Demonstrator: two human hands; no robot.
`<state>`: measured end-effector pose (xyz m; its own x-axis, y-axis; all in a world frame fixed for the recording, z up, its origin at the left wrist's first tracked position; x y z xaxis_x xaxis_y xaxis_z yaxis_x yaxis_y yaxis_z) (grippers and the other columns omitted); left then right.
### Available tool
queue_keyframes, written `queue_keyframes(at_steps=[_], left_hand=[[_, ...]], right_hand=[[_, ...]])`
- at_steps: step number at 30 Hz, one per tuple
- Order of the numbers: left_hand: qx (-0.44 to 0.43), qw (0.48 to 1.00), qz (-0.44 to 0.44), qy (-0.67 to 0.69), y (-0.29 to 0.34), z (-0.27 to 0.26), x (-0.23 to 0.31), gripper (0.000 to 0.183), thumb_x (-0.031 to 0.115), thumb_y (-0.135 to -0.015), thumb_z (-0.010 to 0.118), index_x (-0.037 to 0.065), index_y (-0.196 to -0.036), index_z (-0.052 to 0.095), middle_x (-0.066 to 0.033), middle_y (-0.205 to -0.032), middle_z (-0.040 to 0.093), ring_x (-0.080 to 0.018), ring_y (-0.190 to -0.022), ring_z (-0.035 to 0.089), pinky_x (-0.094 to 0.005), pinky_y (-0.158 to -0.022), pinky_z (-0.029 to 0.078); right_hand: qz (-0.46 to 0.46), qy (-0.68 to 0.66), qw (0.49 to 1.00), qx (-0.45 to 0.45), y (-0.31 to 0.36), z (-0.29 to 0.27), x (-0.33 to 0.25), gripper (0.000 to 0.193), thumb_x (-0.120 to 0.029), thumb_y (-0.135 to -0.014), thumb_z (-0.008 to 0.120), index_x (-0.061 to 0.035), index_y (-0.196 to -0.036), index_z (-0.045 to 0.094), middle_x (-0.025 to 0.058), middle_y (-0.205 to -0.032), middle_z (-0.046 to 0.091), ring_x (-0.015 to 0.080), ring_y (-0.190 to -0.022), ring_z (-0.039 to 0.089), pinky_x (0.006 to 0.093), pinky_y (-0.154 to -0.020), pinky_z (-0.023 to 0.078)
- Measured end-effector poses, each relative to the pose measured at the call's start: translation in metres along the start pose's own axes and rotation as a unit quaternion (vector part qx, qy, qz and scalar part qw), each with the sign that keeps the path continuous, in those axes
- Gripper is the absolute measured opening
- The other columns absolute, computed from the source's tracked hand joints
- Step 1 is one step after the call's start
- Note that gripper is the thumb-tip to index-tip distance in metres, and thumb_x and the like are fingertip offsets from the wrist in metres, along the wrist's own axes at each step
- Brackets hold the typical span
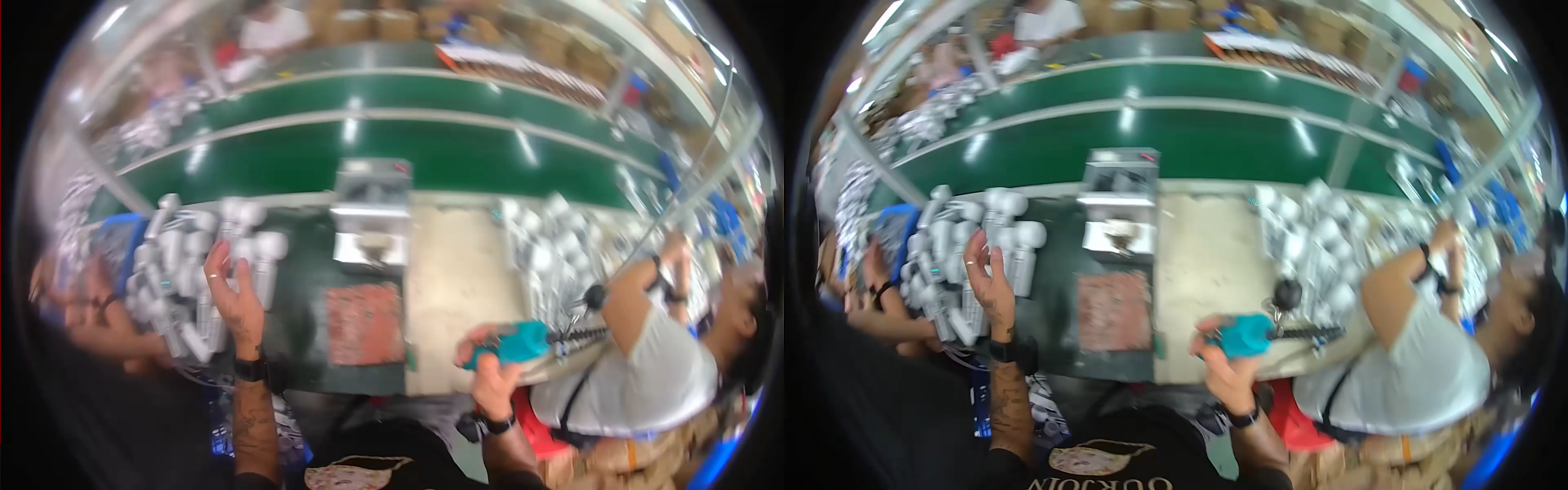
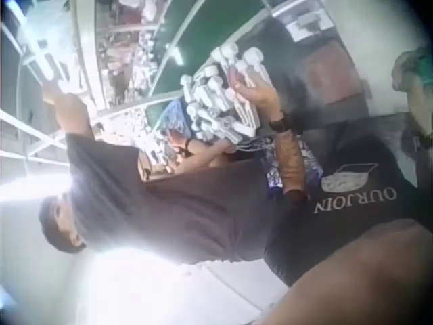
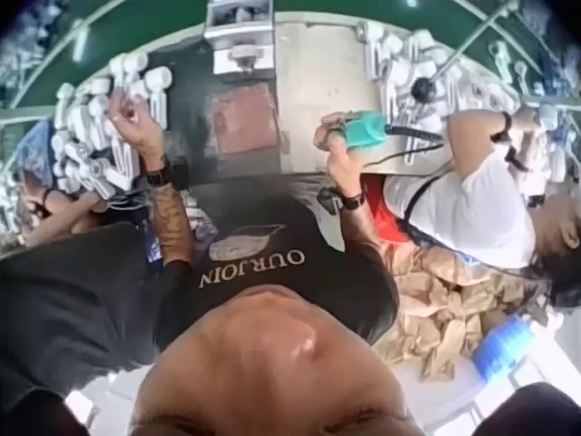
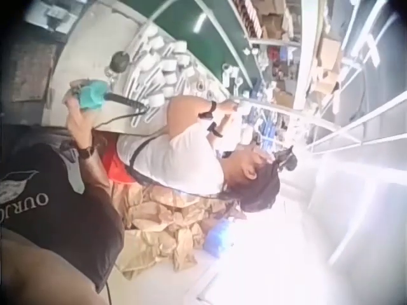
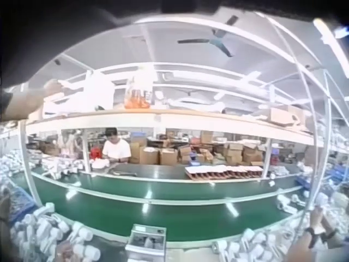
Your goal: The person picks up a white plastic fan, fits a battery and a cover into the handle, and uses a teal power tool to drive a screw into the casing. They then set the assembled fan aside and repeat the process with another component.
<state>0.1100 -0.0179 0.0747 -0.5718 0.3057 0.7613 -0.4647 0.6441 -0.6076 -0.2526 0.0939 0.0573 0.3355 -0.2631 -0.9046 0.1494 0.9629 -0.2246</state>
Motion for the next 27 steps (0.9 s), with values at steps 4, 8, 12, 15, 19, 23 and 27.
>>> queue_keyframes(at_steps=[4, 8, 12, 15, 19, 23, 27], left_hand=[[-0.338, 0.933, 0.068, 0.103, 0.057, 0.093, 0.102, 0.019, 0.01, -0.094, 0.064, 0.0, -0.11, 0.066, -0.0103, -0.1, 0.068, -0.0182, -0.091, 0.064, -0.0323, -0.083, 0.052], [-0.454, 0.86, 0.138, 0.188, 0.114, 0.213, 0.132, 0.017, 0.017, -0.089, 0.07, 0.003, -0.097, 0.065, -0.0117, -0.088, 0.064, -0.0259, -0.078, 0.064, -0.0359, -0.07, 0.051], [-0.524, 0.837, 0.117, 0.104, 0.136, 0.271, 0.176, 0.035, 0.039, -0.088, 0.07, 0.006, -0.096, 0.065, -0.0134, -0.093, 0.065, -0.0278, -0.083, 0.064, -0.0403, -0.071, 0.05], [-0.531, 0.837, 0.13, 0.013, 0.164, 0.289, 0.191, 0.045, 0.051, -0.086, 0.069, 0.007, -0.091, 0.068, -0.0135, -0.087, 0.068, -0.0323, -0.079, 0.066, -0.0437, -0.07, 0.051], [-0.486, 0.857, 0.171, -0.03, 0.185, 0.295, 0.184, 0.051, 0.058, -0.083, 0.068, 0.006, -0.084, 0.07, -0.0129, -0.082, 0.071, -0.0341, -0.076, 0.068, -0.0457, -0.069, 0.053], [-0.506, 0.857, 0.089, -0.035, 0.189, 0.3, 0.173, 0.048, 0.055, -0.082, 0.069, 0.006, -0.083, 0.07, -0.0132, -0.082, 0.071, -0.0333, -0.08, 0.069, -0.0471, -0.07, 0.053], [-0.489, 0.871, 0.042, 0.023, 0.172, 0.271, 0.174, 0.038, 0.044, -0.082, 0.07, 0.007, -0.087, 0.068, -0.0132, -0.086, 0.068, -0.033, -0.082, 0.068, -0.0455, -0.073, 0.053]], right_hand=[[-0.008, 0.084, 0.992, 0.09, 0.004, -0.004, -0.019, 0.073, -0.061, -0.083, 0.073, 0.006, -0.108, 0.056, 0.0079, -0.073, 0.058, 0.019, -0.066, 0.059, 0.0302, -0.059, 0.047], [-0.027, 0.111, 0.984, 0.138, 0.024, -0.018, -0.033, 0.075, -0.062, -0.082, 0.075, 0.0068, -0.106, 0.057, 0.007, -0.072, 0.058, 0.0189, -0.065, 0.059, 0.0299, -0.058, 0.046], [-0.026, 0.131, 0.98, 0.147, 0.032, -0.026, -0.041, 0.075, -0.062, -0.081, 0.075, 0.0069, -0.106, 0.057, 0.007, -0.072, 0.058, 0.0185, -0.065, 0.059, 0.0297, -0.058, 0.046], [-0.031, 0.139, 0.978, 0.155, 0.034, -0.033, -0.044, 0.075, -0.062, -0.082, 0.075, 0.0072, -0.107, 0.057, 0.0073, -0.073, 0.058, 0.0181, -0.065, 0.059, 0.0295, -0.059, 0.045], [-0.032, 0.148, 0.975, 0.163, 0.03, -0.035, -0.045, 0.076, -0.062, -0.082, 0.074, 0.0074, -0.108, 0.056, 0.0074, -0.074, 0.058, 0.0178, -0.066, 0.058, 0.0296, -0.059, 0.045], [-0.016, 0.155, 0.979, 0.133, 0.021, -0.029, -0.042, 0.076, -0.062, -0.083, 0.073, 0.0075, -0.109, 0.056, 0.0073, -0.074, 0.058, 0.0177, -0.066, 0.058, 0.0297, -0.059, 0.045], [-0.025, 0.164, 0.979, 0.118, 0.022, -0.028, -0.037, 0.074, -0.061, -0.084, 0.072, 0.0071, -0.109, 0.056, 0.0075, -0.073, 0.058, 0.0175, -0.065, 0.058, 0.0295, -0.059, 0.045]])
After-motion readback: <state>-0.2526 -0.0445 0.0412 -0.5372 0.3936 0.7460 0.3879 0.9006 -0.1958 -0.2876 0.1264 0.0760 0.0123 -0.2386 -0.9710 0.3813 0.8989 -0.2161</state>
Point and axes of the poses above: each hand's wrist, its own y-axis away from the middle knuckle, its own z-axis out of the palm, x = y × z, the point moved 1 cm from there along -y, towards the middle knuckle
